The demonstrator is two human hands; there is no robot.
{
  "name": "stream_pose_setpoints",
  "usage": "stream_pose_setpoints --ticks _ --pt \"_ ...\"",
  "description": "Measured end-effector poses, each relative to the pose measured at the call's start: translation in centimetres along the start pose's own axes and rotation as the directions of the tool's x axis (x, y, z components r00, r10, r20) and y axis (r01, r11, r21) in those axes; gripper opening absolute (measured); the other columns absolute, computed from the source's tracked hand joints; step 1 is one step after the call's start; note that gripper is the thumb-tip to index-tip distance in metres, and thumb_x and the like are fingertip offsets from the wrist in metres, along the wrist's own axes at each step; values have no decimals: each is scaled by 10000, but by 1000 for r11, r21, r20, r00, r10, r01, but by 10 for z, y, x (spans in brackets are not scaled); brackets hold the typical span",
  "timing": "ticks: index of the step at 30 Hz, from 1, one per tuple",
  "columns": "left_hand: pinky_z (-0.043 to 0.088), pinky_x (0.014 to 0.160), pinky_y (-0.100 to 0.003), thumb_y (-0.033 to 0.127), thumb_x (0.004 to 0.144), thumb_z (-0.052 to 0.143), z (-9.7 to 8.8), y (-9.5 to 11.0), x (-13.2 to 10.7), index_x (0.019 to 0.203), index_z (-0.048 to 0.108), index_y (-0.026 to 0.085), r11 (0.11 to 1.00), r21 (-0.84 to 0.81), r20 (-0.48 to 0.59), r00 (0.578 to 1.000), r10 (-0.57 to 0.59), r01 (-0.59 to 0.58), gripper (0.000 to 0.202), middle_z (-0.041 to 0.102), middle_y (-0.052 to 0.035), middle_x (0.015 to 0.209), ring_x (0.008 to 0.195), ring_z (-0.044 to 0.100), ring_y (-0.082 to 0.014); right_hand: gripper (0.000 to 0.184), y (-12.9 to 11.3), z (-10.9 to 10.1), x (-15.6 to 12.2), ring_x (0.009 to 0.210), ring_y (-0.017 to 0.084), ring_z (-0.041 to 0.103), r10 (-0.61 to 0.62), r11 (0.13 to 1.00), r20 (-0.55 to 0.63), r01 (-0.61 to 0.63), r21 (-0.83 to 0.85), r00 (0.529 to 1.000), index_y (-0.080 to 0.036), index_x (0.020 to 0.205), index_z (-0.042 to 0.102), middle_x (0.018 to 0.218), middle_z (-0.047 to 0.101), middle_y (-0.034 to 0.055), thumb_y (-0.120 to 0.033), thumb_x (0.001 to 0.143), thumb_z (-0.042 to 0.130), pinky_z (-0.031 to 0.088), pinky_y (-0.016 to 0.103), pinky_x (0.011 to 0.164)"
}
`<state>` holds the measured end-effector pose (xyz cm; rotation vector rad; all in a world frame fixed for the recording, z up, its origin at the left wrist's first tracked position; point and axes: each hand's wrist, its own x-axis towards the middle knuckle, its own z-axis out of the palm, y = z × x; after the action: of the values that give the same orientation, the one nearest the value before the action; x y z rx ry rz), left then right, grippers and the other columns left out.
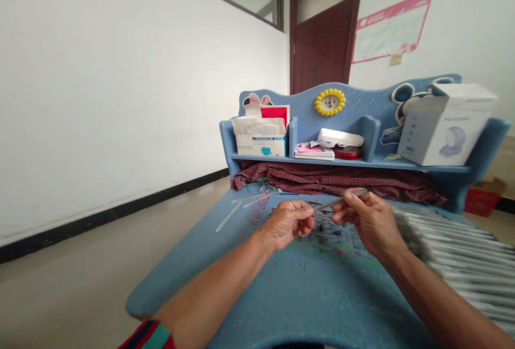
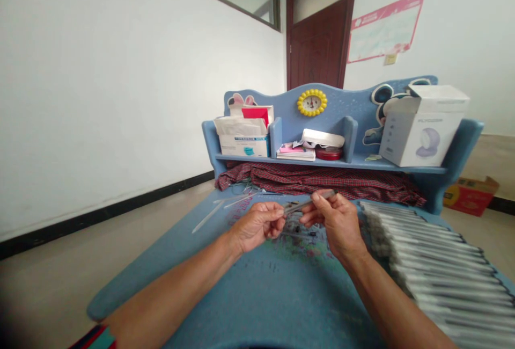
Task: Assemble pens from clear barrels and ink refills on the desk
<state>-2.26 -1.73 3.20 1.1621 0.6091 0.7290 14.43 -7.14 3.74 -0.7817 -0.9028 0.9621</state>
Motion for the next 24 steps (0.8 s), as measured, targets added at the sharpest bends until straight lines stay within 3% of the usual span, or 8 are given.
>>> stream_pose_setpoints --ticks 6,14,20,24 --pt "267 380 -160 239 627 664 5 -1 -3 662 519 129 999 -39 -24 1000 -7 6 186 565 10 493 373 461 -54 297 6 -2 1 436 179 621 27 999 -2 -27 37 1000 -168 780 524 570 658 26 -343 634 713 485 255 406" --pt "303 374 -162 274 642 660 7 7 -5 670 520 133 997 4 -16 997 72 -72 200 560 16 496 371 452 -55 271 0 3 -1 457 166 623 32 996 22 -34 81 999 -169 790 524 596 664 25 -330 658 697 495 257 436" --pt "269 358 -148 307 686 624 4 18 -5 676 525 135 979 158 -20 990 137 -132 198 543 24 488 361 422 -41 246 -7 -2 5 436 141 599 27 997 98 -34 73 995 -157 755 526 620 667 38 -352 691 663 471 243 417" --pt "276 365 -145 319 704 601 0 20 -4 642 515 136 946 290 -69 983 170 -143 212 543 27 491 366 422 -38 280 -10 -15 15 370 128 560 10 1000 72 -11 9 997 -161 785 519 577 649 11 -356 660 676 431 223 360"
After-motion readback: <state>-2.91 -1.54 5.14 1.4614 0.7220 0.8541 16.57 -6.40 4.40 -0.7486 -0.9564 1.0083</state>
